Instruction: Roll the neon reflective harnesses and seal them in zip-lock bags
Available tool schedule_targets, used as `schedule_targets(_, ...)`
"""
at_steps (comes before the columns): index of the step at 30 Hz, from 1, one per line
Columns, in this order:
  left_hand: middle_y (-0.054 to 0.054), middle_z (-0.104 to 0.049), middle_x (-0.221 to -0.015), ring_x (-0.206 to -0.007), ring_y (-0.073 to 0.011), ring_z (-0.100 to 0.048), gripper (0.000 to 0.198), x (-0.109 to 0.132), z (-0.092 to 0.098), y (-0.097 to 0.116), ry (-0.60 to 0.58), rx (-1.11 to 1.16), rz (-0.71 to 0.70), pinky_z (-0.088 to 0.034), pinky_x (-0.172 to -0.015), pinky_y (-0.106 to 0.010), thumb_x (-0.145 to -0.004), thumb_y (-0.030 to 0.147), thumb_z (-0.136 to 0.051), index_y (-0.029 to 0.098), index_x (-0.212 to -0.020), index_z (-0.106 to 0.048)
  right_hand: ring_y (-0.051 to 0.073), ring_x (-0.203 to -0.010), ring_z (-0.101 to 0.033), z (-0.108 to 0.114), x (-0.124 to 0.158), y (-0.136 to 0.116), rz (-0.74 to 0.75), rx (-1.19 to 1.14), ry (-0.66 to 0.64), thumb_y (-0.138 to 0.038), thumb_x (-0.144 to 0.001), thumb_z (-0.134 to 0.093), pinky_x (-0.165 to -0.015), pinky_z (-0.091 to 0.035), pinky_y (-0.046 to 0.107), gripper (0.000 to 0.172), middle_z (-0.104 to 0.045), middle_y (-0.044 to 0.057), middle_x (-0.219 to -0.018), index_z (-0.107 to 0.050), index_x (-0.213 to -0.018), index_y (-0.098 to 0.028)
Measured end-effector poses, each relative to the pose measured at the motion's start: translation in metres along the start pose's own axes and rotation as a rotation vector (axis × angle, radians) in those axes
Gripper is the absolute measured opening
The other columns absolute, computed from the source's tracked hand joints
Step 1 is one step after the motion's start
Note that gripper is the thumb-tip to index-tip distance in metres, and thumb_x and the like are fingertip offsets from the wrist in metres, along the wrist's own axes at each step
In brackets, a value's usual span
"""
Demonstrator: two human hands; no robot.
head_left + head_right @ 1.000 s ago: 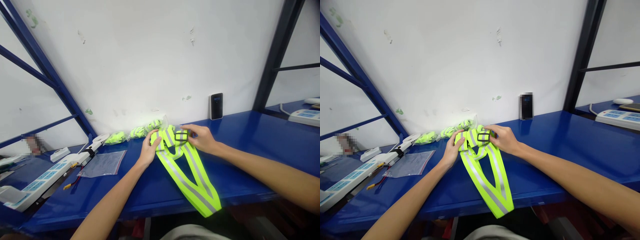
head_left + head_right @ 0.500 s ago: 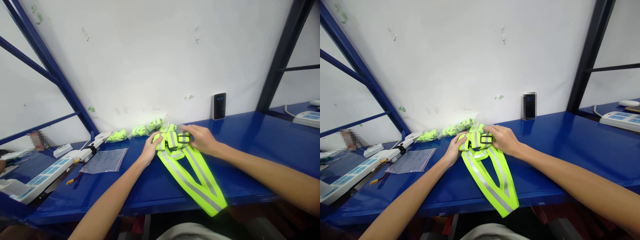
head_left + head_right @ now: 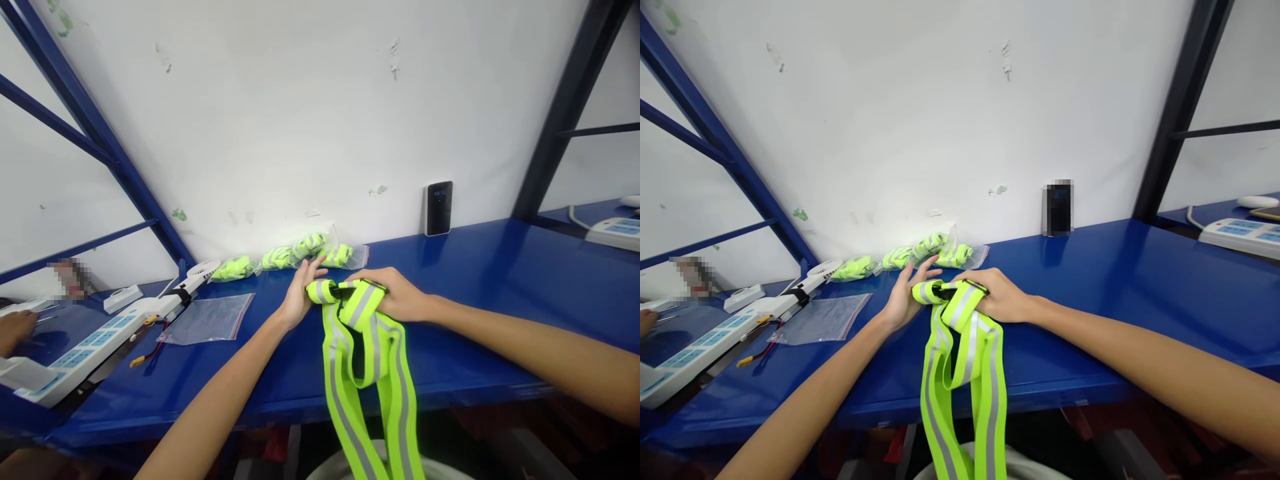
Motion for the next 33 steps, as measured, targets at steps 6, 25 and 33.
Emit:
schedule_targets(6,-0.01,-0.067,-0.108,-0.089,-0.0267,-0.066,0.08,-0.002,-0.001,0.004,0.017,0.102,-0.161,-0.05,-0.08,-0.038,-0.08,0.067,-0.048,0.023,-0.146,-0.035,0.024,-0.088,-0.07,-0.013,-0.004,0.017,-0.526,-0.706,0.212,-0.021,-0.076,-0.067,-0.08,-0.058,0.037,0.029,-0.074,0.006,-0.1,-0.068,-0.106,-0.018)
schedule_targets(25,-0.011,-0.065,-0.116,-0.108,-0.0252,-0.061,0.048,0.03,-0.022,0.028,-0.244,-1.223,-1.001,-0.048,-0.093,-0.04,-0.085,0.018,-0.053,0.027,-0.132,-0.054,0.017,-0.06,-0.071,-0.024,0.001,0.021,-0.748,-1.2,0.122,-0.018,-0.089,-0.057,-0.058,-0.062,0.026,0.014,-0.074,0.008,-0.075,-0.064,-0.101,-0.012)
schedule_targets(33,-0.008,-0.069,-0.106,-0.098,-0.0242,-0.064,0.036,0.029,-0.015,0.034,0.13,-0.765,-0.721,-0.048,-0.089,-0.033,-0.077,0.027,-0.068,0.021,-0.112,-0.065,0.021,-0.055,-0.068,-0.025,0.005,0.026,-0.766,-1.087,-0.088,-0.045,-0.092,-0.051,-0.053,-0.058,0.033,0.035,-0.074,0.011,-0.075,-0.066,-0.093,-0.013)
Point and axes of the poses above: each hand's wrist, its own x-axis away from the middle knuckle, its own z-axis out of the back of the hand, y = z × x, the point moved 5 cm from there along -x, towards the middle knuckle
